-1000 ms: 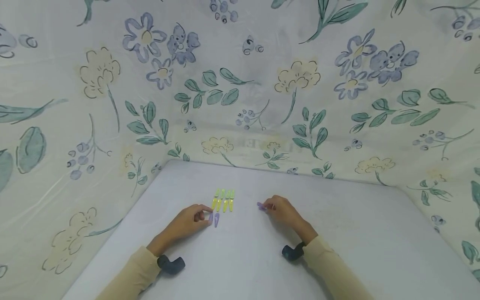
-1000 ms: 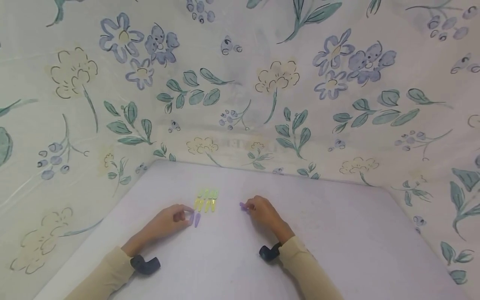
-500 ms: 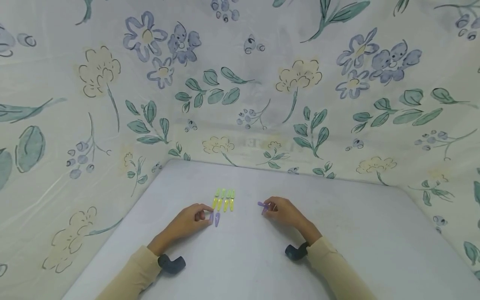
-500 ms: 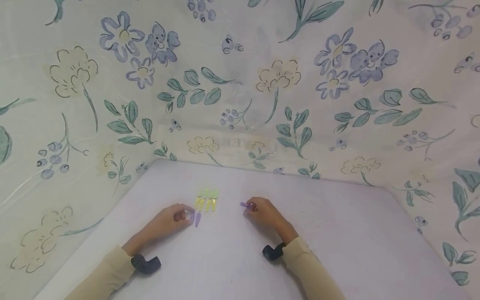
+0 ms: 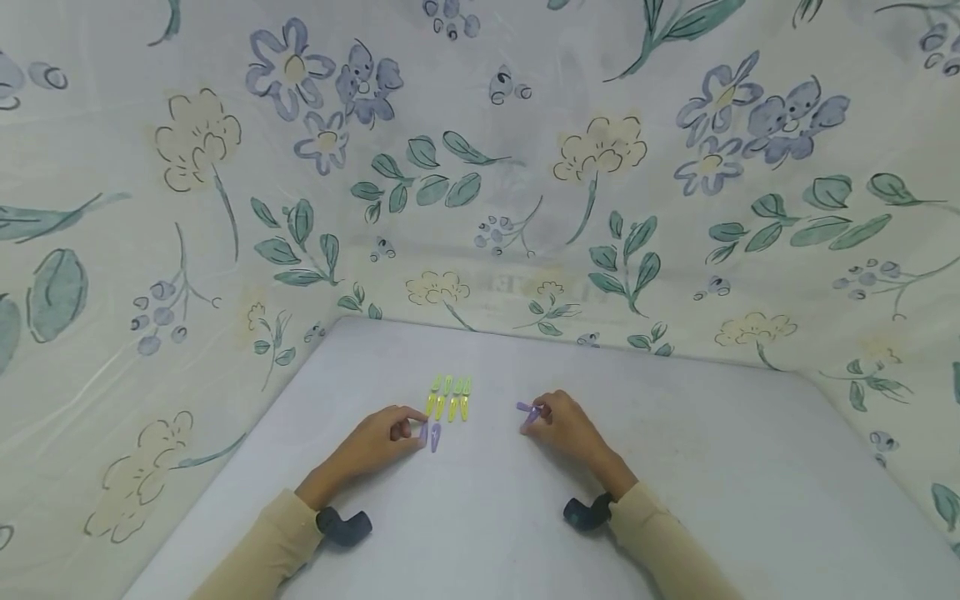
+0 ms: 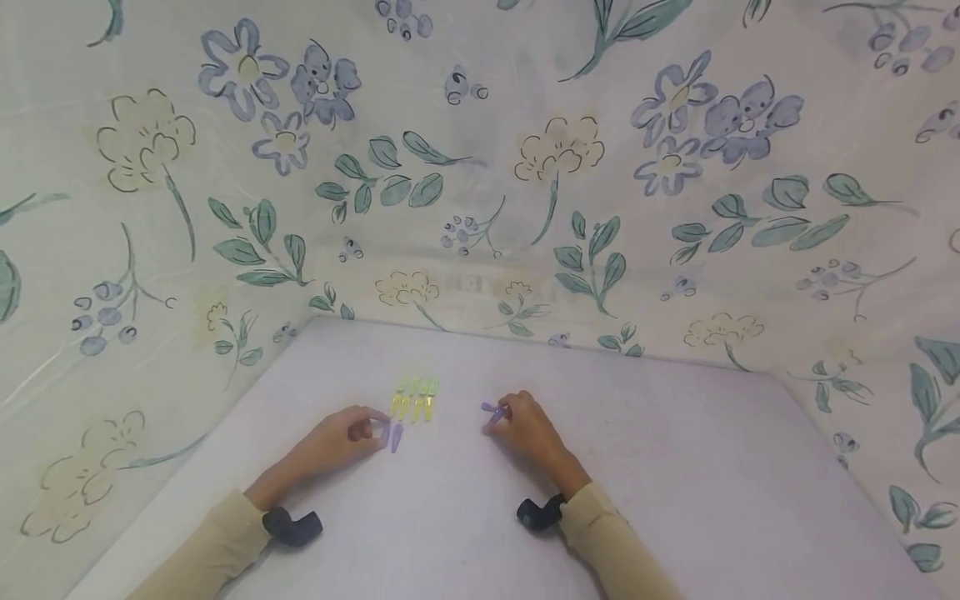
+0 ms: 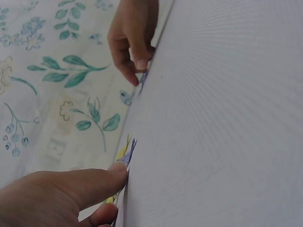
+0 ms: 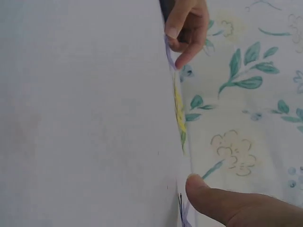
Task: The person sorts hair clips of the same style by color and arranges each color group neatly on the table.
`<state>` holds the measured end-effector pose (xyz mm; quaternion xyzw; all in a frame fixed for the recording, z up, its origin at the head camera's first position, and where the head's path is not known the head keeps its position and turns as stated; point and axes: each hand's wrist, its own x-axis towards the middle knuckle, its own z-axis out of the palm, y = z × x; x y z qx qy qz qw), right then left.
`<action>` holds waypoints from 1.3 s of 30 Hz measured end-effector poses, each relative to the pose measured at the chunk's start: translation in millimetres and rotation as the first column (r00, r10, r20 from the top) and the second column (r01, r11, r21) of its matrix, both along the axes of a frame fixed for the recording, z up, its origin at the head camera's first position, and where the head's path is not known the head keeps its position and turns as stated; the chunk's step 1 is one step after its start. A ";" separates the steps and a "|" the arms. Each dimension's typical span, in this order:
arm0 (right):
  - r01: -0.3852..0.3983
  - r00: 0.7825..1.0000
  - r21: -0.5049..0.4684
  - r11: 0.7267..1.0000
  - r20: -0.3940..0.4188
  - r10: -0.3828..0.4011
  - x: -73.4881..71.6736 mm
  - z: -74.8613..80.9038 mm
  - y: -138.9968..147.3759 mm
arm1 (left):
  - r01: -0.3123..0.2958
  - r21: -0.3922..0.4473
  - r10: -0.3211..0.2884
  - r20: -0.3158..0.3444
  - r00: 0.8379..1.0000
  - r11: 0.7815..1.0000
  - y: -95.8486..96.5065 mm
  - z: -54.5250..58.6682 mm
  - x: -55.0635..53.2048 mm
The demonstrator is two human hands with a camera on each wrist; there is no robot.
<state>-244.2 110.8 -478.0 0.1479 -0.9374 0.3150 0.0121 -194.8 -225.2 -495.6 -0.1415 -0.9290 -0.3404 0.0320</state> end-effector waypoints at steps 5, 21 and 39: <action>0.039 0.999 0.001 0.999 -0.030 -0.039 6.3 -1.0 -3.5 | -0.016 -0.014 0.016 -0.001 1.000 1.000 -0.2 0.4 0.4; 0.053 0.998 -0.037 0.998 -0.016 -0.054 9.4 -3.8 -7.3 | -0.002 -0.009 0.002 -0.001 1.000 1.000 -1.0 3.2 1.8; -0.024 0.999 -0.145 0.989 0.018 0.027 12.5 10.3 -14.6 | -0.001 -0.004 0.001 0.002 1.000 1.000 0.8 1.3 0.5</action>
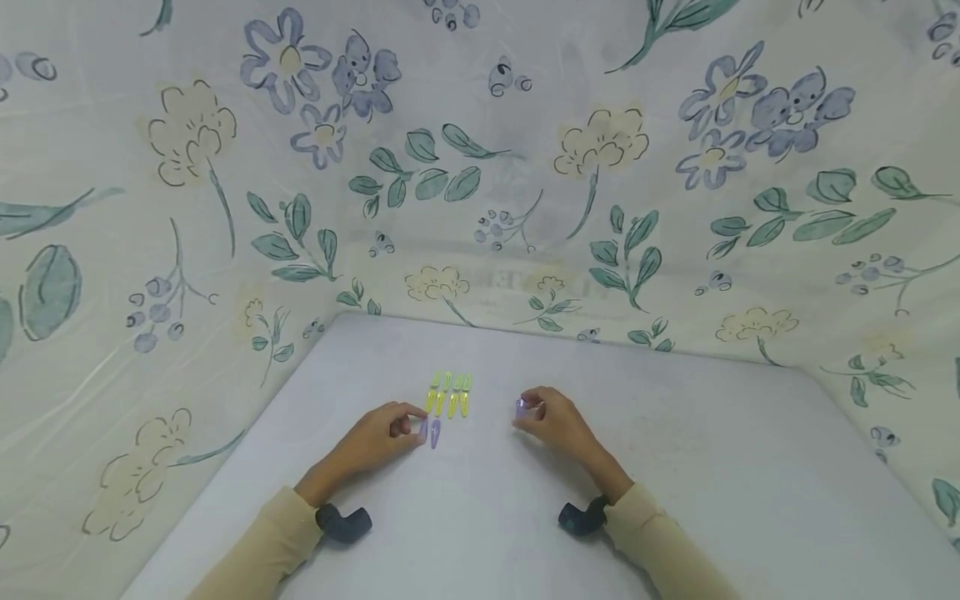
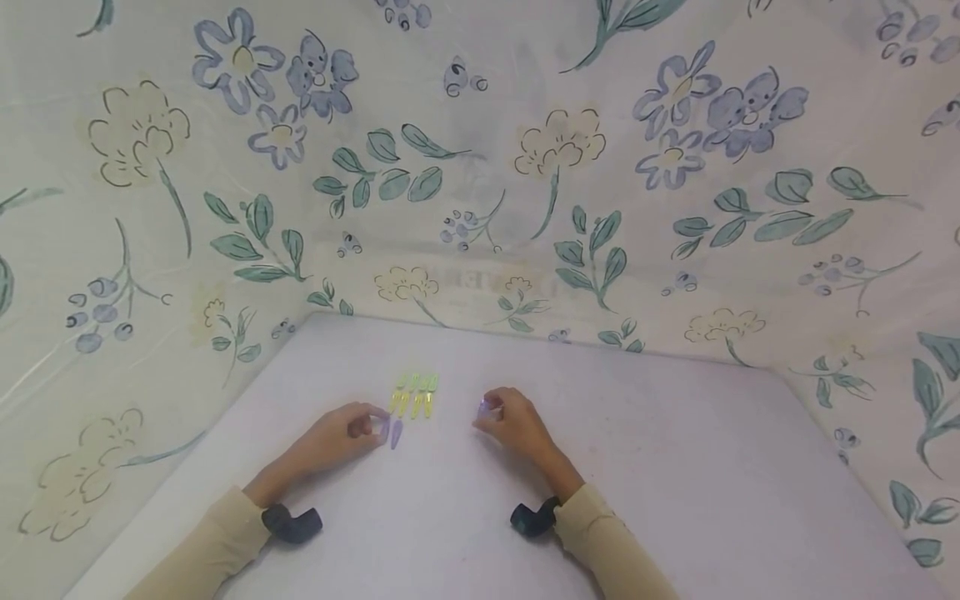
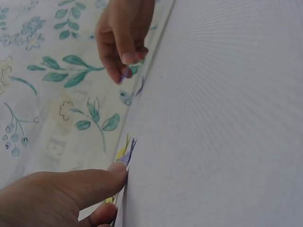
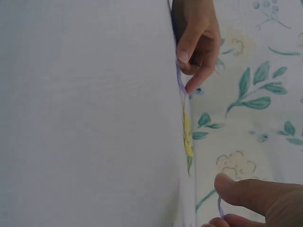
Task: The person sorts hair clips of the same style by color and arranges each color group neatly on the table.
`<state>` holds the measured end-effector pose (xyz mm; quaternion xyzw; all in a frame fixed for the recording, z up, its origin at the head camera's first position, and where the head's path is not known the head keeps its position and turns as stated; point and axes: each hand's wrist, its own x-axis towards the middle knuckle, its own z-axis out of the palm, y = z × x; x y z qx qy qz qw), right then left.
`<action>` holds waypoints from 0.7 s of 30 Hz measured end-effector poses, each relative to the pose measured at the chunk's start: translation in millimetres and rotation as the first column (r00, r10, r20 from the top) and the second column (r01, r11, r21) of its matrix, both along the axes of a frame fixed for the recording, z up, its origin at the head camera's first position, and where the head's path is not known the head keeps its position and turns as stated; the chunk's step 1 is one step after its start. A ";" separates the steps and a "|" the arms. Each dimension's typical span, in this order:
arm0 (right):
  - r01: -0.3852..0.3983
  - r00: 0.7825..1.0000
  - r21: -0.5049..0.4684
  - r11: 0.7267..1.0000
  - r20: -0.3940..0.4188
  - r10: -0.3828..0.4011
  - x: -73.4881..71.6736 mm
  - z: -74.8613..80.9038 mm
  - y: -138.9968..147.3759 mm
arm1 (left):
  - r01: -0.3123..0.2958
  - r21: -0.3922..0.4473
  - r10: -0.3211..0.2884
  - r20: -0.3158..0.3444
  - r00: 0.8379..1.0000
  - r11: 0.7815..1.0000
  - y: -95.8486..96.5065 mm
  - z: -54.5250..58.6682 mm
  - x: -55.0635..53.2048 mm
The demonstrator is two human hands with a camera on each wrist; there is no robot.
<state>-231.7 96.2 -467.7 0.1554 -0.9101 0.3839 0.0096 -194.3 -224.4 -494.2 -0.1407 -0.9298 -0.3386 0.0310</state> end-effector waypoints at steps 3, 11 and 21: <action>-0.035 0.999 -0.009 0.999 0.005 0.035 3.4 3.4 -8.5 | 0.005 -0.001 -0.005 -0.001 1.000 1.000 -0.6 0.7 -0.2; -0.170 0.985 -0.004 0.985 0.027 0.170 10.8 4.3 -37.5 | 0.006 -0.009 -0.006 0.007 1.000 1.000 -1.4 1.7 -0.3; -0.259 0.966 -0.012 0.966 0.021 0.259 16.4 7.9 -67.9 | -0.003 -0.022 0.004 0.022 1.000 1.000 -2.9 0.2 -1.6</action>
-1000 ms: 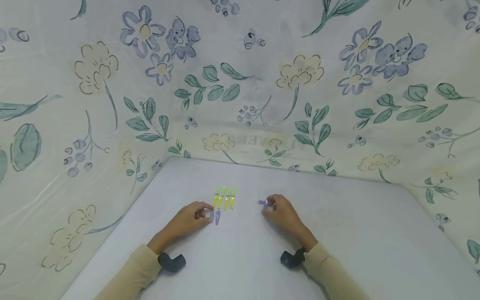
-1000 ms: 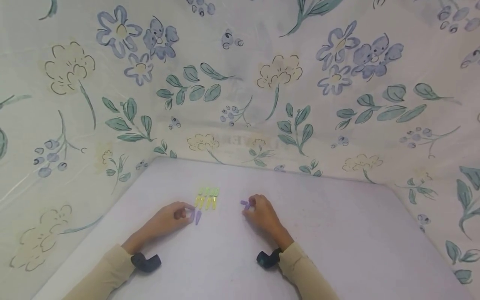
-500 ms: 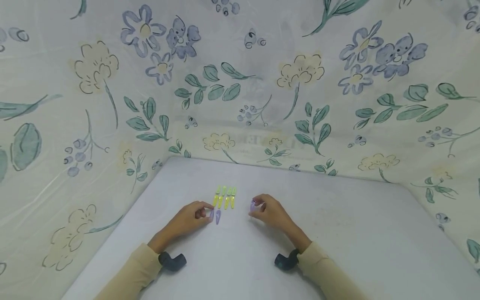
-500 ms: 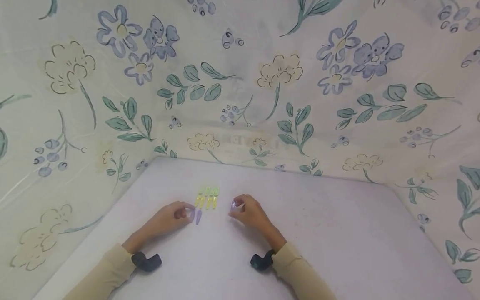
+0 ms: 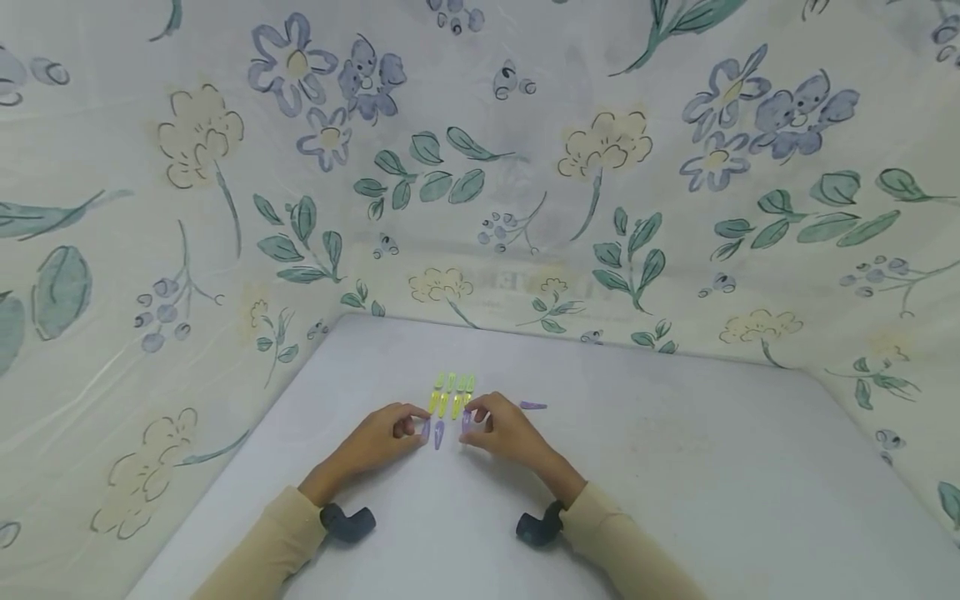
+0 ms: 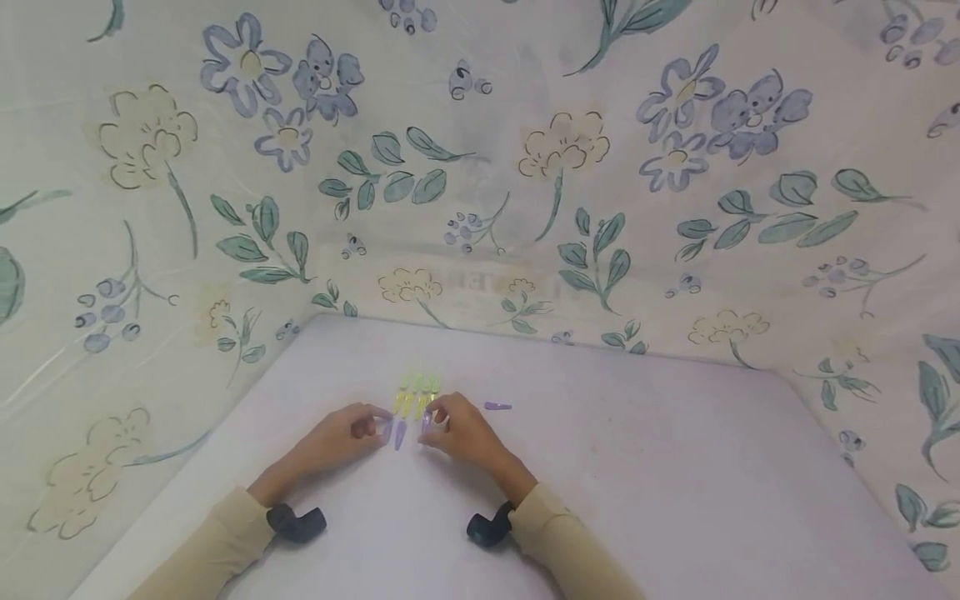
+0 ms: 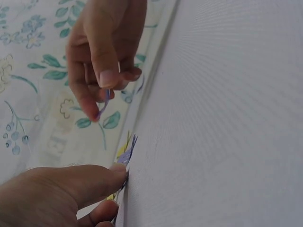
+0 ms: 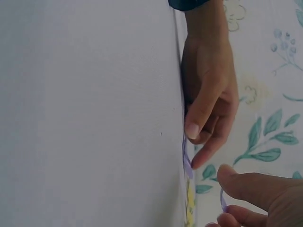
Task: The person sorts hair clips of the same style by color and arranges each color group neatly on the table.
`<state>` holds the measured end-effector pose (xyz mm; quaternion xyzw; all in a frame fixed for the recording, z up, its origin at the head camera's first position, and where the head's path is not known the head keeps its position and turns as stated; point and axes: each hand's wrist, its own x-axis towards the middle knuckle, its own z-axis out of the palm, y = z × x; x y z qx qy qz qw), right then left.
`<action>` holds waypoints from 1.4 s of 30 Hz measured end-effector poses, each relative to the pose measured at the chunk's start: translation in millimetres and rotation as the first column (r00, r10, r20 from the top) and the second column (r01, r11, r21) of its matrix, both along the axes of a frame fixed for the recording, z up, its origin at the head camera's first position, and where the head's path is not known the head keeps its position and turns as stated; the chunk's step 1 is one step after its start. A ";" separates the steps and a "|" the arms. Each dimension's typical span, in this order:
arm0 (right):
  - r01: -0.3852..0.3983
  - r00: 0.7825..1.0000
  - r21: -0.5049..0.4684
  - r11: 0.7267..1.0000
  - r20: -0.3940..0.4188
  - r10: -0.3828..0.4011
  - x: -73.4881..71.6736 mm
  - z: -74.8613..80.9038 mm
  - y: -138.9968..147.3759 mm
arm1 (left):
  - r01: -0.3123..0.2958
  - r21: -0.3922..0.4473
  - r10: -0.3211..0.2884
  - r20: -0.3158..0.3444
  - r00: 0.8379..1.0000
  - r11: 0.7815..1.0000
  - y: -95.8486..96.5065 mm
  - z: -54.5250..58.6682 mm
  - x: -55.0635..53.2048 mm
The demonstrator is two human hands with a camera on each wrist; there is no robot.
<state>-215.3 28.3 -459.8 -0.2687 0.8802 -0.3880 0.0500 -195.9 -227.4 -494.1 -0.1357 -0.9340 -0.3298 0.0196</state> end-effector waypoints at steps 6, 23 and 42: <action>0.000 1.000 0.015 1.000 0.019 0.000 -2.5 -3.9 -9.0 | 0.007 0.012 -0.007 0.002 1.000 1.000 1.0 -0.1 -1.4; 0.018 1.000 0.101 0.995 0.013 -0.019 -7.8 -14.1 -18.9 | 0.003 0.017 -0.003 0.018 1.000 1.000 3.8 0.4 -0.7; -0.010 0.999 0.139 0.990 -0.030 0.015 -5.4 -15.9 -19.6 | 0.005 0.010 -0.005 0.001 1.000 1.000 0.1 -1.2 -1.3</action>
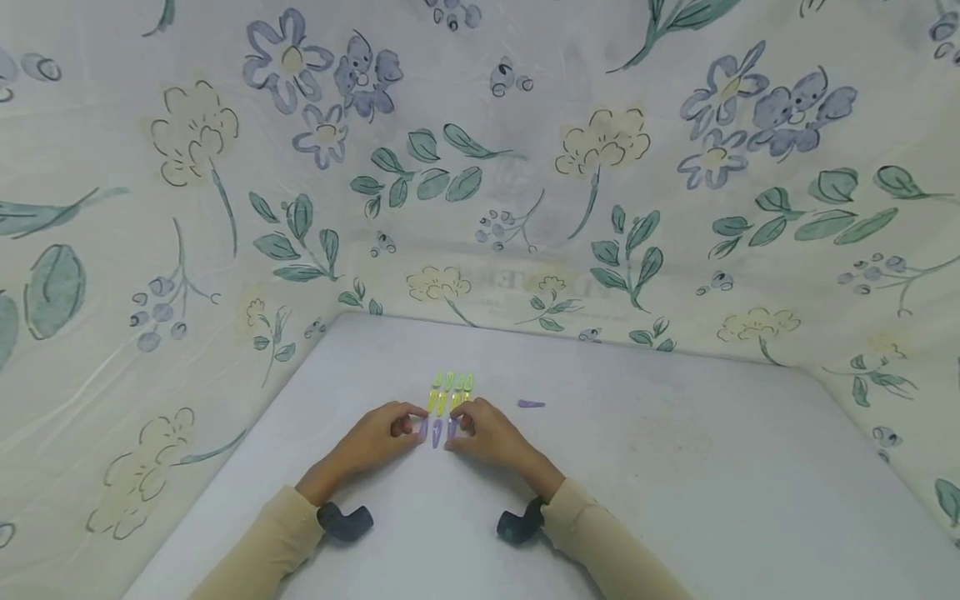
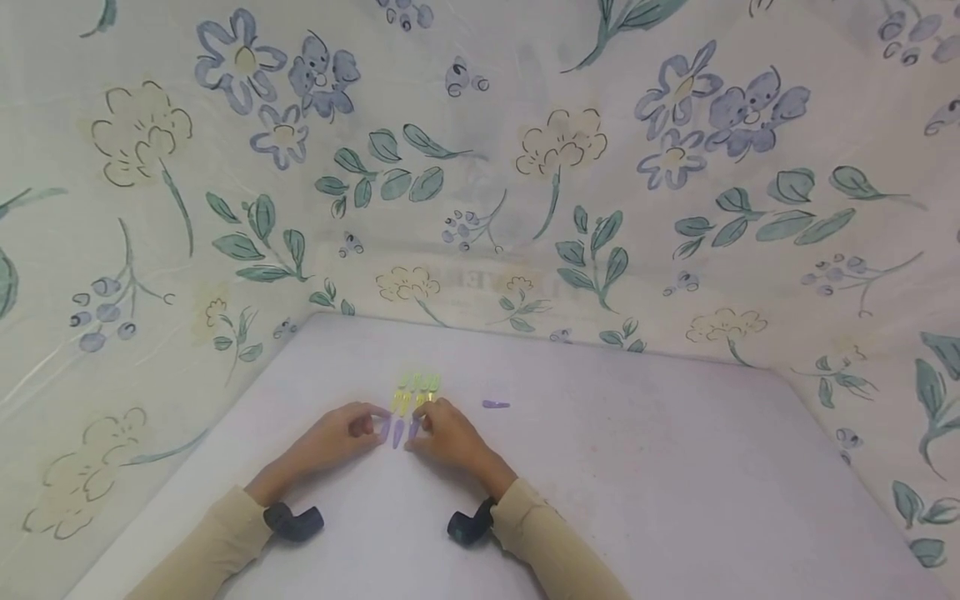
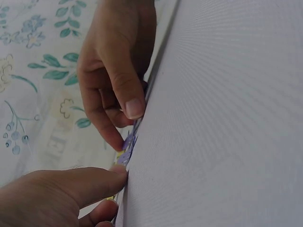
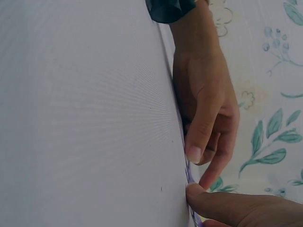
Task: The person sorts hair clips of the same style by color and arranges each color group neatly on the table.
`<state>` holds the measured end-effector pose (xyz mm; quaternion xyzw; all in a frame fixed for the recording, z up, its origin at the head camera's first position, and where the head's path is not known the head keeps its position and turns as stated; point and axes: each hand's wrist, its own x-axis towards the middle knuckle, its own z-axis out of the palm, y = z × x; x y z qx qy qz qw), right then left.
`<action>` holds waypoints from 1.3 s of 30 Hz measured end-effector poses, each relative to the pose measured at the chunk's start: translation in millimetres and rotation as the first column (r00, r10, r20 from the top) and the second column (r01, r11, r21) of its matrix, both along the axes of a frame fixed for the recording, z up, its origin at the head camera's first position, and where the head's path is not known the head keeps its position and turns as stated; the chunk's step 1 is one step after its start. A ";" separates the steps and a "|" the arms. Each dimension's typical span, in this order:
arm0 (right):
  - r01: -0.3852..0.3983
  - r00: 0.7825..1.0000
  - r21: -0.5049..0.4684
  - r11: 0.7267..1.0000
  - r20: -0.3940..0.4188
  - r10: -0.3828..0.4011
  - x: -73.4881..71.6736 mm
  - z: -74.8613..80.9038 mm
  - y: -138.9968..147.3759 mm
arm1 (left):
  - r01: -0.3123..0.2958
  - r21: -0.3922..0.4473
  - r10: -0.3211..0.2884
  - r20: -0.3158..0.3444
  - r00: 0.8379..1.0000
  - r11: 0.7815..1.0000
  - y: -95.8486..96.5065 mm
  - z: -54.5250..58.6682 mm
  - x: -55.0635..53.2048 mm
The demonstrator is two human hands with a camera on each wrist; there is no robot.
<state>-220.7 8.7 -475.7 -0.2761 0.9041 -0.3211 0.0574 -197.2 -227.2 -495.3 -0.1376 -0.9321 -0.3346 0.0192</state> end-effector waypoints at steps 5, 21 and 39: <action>-0.002 1.000 0.007 1.000 0.002 0.002 0.6 1.2 -0.7 | 0.007 0.001 -0.007 -0.003 1.000 1.000 -0.7 -0.1 0.1; -0.018 1.000 0.016 1.000 -0.010 0.018 -0.1 -0.5 -0.1 | 0.011 0.011 -0.011 0.009 1.000 1.000 0.7 2.5 1.2; 0.015 0.995 -0.137 0.990 0.096 -0.002 -15.1 18.5 28.3 | 0.028 0.012 -0.028 -0.002 1.000 1.000 -0.6 4.5 0.8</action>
